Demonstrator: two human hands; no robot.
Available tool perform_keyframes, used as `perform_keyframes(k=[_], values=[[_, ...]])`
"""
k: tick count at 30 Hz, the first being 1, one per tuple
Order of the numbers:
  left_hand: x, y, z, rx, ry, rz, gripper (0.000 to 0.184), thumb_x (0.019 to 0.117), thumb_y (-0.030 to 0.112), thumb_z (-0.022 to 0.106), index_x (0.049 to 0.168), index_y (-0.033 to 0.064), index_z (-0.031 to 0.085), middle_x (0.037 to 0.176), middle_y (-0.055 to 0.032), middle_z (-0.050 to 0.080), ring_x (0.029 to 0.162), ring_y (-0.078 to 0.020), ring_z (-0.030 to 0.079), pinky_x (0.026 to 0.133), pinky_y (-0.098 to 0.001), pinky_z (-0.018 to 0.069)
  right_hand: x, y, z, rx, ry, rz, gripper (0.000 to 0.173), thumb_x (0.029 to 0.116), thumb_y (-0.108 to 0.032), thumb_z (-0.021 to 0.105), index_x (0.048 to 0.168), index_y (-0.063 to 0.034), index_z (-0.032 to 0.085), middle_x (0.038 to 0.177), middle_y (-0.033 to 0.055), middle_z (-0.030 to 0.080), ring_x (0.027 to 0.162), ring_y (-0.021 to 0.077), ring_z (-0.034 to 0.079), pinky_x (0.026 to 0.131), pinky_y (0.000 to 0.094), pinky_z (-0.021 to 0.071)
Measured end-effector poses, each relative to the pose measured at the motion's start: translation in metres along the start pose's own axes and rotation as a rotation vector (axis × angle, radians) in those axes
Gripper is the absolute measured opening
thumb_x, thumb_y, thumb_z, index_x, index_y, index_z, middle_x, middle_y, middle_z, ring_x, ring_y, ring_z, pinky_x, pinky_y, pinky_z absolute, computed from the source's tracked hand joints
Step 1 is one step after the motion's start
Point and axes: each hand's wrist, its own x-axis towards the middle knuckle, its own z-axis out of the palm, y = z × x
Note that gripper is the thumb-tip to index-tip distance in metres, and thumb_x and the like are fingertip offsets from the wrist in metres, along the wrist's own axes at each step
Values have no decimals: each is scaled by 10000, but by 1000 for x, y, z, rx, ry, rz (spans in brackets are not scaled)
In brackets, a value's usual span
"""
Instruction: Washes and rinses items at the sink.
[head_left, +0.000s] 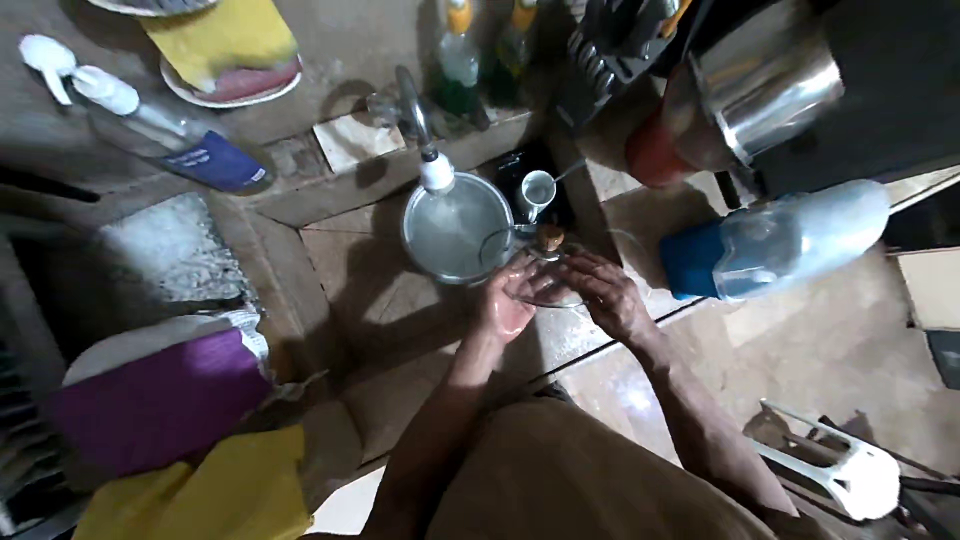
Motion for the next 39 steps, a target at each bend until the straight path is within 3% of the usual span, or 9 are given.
perform_keyframes(k=[4,8,14,17,21,26,31,34,39], values=[[-5,-6,-5,168,-114,-35,592,1002,181,296,1592,135,277,1529,-160,467,1232,-361,610,920,-578,566,-3,-14,-31,154,-191,297,1042,762,-588,825,1595,-149,380,1645,99,363,1484,259,399,1188,510,393],[9,8,44,340,-192,11,606,1014,161,335,1613,135,250,1514,-173,484,1205,-330,623,897,-546,580,36,-29,-39,-109,271,289,604,986,-481,620,1442,-87,579,1290,177,661,1148,336,640,984,554,508],[-11,48,141,402,-486,333,741,920,26,421,1622,38,183,1604,-171,364,1343,-269,525,1008,-472,540,98,-118,-141,-300,558,180,649,913,-463,697,1377,-23,585,1199,177,674,989,249,678,819,449,559],[-20,25,103,368,-396,315,708,939,114,386,1626,116,213,1587,-159,394,1285,-299,568,953,-510,566,101,-105,-96,-346,469,301,486,898,-437,677,1268,-122,685,1166,169,657,936,304,674,734,516,560],[-32,-39,-3,199,-19,77,472,1043,241,316,1487,184,465,1400,-117,596,1184,-312,635,936,-567,556,67,-34,21,-199,-101,621,445,916,-435,701,1243,-133,703,1256,187,658,1014,404,686,810,645,558],[-50,-6,24,401,-192,140,617,946,122,389,1560,187,367,1493,-78,511,1219,-251,606,917,-497,570,52,-72,11,-174,434,308,379,904,-319,748,1247,-159,728,1095,119,674,783,221,685,598,418,585],[-30,-31,1,344,-85,257,670,974,164,398,1620,220,229,1542,-102,460,1195,-292,625,890,-541,579,59,-49,29,-25,367,268,382,897,-291,768,1268,-212,728,1121,102,667,847,228,681,661,462,607],[-34,-64,-14,249,74,237,472,985,182,423,1457,174,424,1327,-68,633,1157,-259,657,908,-533,581,51,-27,39,26,55,421,360,939,-336,710,1274,-204,720,1203,121,685,986,277,691,843,508,586],[-29,-76,35,513,17,376,670,984,167,401,1614,219,176,1528,-12,469,1161,-194,647,880,-445,601,43,-23,-11,212,178,213,340,959,-223,683,1281,-121,723,1196,174,680,996,289,691,865,482,582]])
